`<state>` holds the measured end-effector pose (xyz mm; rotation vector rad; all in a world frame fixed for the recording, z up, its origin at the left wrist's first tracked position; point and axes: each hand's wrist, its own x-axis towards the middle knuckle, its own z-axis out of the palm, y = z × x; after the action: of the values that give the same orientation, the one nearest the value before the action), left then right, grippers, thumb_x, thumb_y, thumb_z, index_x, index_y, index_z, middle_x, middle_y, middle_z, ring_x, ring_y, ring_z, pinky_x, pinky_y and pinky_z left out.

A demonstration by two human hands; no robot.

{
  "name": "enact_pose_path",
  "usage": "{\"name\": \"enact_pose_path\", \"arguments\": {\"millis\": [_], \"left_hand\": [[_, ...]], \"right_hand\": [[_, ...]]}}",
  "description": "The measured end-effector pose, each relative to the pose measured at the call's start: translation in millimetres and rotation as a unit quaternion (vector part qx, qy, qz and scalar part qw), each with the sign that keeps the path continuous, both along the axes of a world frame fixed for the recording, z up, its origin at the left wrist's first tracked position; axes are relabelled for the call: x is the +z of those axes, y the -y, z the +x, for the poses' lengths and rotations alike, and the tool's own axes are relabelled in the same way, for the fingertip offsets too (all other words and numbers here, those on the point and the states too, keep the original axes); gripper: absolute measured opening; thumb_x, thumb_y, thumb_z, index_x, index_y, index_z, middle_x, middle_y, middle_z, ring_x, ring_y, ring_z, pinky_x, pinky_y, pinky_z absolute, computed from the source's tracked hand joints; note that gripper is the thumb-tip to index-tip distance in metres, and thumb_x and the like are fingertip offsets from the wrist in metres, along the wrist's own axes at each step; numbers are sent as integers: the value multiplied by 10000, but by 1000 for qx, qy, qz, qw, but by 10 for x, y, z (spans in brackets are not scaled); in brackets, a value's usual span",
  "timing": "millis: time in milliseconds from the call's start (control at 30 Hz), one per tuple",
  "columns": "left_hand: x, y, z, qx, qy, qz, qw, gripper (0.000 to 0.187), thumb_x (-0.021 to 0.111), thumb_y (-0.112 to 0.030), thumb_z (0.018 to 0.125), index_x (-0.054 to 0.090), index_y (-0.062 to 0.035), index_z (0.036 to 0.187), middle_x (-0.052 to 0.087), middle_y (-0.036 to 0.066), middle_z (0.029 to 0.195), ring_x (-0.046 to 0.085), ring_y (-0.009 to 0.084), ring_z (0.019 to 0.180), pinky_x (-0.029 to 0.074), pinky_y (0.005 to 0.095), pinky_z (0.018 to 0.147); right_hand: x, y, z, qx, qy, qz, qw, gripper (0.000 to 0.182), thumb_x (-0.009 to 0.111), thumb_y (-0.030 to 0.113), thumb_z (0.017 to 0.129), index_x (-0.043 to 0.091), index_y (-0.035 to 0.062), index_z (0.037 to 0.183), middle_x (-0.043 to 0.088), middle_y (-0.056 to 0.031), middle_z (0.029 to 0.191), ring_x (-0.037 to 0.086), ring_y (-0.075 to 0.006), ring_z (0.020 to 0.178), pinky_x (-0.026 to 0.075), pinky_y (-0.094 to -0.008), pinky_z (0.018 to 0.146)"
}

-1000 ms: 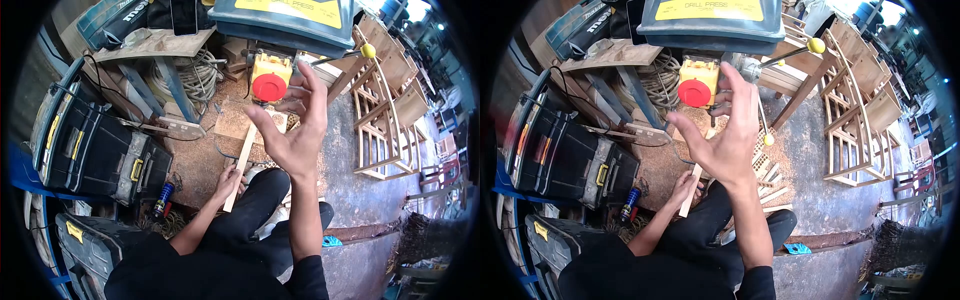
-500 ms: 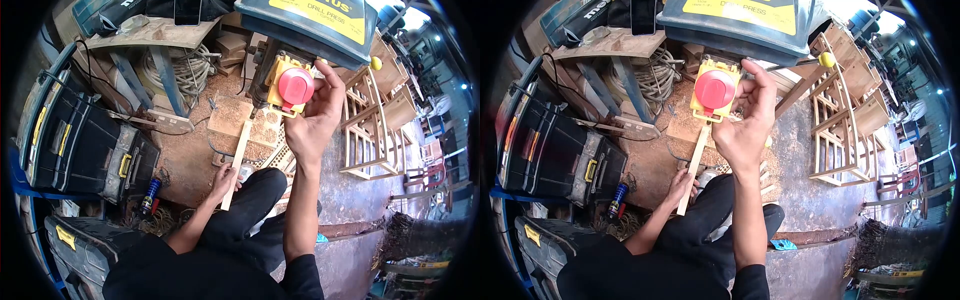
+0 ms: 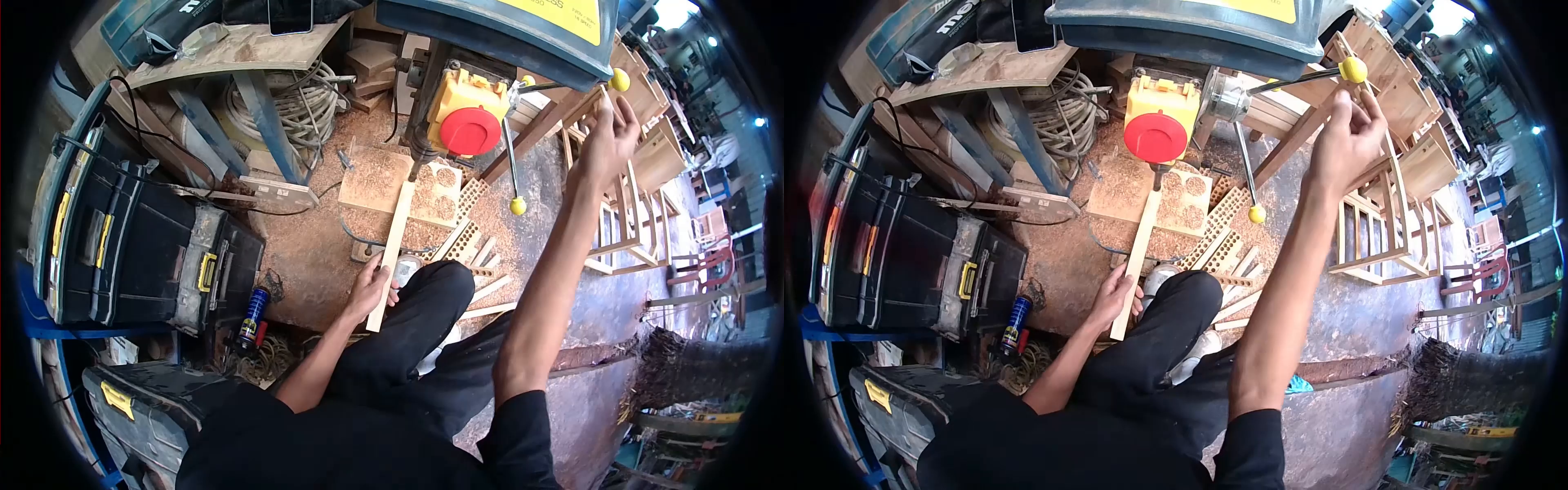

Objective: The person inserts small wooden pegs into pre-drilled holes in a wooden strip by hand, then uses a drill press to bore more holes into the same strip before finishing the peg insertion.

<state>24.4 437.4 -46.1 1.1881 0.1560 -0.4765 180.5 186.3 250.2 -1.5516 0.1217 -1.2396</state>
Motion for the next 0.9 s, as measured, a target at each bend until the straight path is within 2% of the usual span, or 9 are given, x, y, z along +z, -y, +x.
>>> {"name": "enact_pose_path", "arguments": {"millis": [67,100,167,267,367,467,633,800,900], "left_hand": [[27,6,31,-8,19,43,999,427,396,-211,1002,333,-88,1406,572,81,742,568,132,496,471,247,415],[72,0,31,-10,23,61,998,431,397,-216,1003,333,-94,1411,565,73,734,561,124,490,466,243,413],[84,1,20,-7,26,76,997,440,396,-229,1005,329,-105,1421,549,57,720,545,109,477,455,237,406],[94,37,34,-2,31,73,997,449,390,-254,1008,319,-127,1432,523,27,697,506,84,452,430,225,388],[67,86,42,2,23,92,996,443,401,-243,1008,322,-133,1430,519,25,716,499,88,466,413,226,396],[123,83,57,-2,23,88,996,435,402,-244,1008,331,-113,1417,512,22,712,493,84,466,411,222,399],[94,81,49,2,32,69,997,428,394,-247,1009,332,-100,1406,508,23,708,491,81,465,412,221,398],[101,106,16,7,37,71,997,433,383,-242,1012,310,-109,1418,508,21,696,493,81,470,425,227,404],[105,97,17,14,37,74,996,397,365,-232,1010,351,-92,1381,505,22,680,486,82,442,413,227,384]], "right_hand": [[-67,391,509,172,-142,200,954,520,572,315,913,404,-22,1272,533,-114,1022,544,-198,865,457,-292,755],[-84,370,657,174,-210,241,931,630,551,346,919,290,-14,1365,439,-237,1212,552,-322,1008,482,-328,814],[-190,364,863,316,-257,372,834,734,534,379,920,179,-50,1400,321,-339,1309,459,-450,1170,485,-419,925],[-302,373,1093,392,-183,339,835,748,547,378,919,202,-152,1320,288,-366,1331,405,-505,1207,460,-532,981],[-189,421,1306,346,-271,330,836,539,536,312,942,367,-105,1238,420,-307,1263,562,-397,1061,551,-489,862],[-46,403,1376,340,-250,321,848,558,509,453,917,438,35,1281,478,-206,1246,508,-320,1098,451,-464,944],[252,477,1302,333,-227,255,879,481,526,409,905,487,17,1181,502,-167,1093,522,-267,944,446,-409,804],[561,787,1277,276,-225,20,934,411,544,365,893,536,0,1080,526,-129,940,537,-214,789,441,-355,664],[759,964,1240,208,-252,-222,919,375,555,339,885,565,-11,1020,540,-105,848,546,-182,696,439,-322,580]]}}
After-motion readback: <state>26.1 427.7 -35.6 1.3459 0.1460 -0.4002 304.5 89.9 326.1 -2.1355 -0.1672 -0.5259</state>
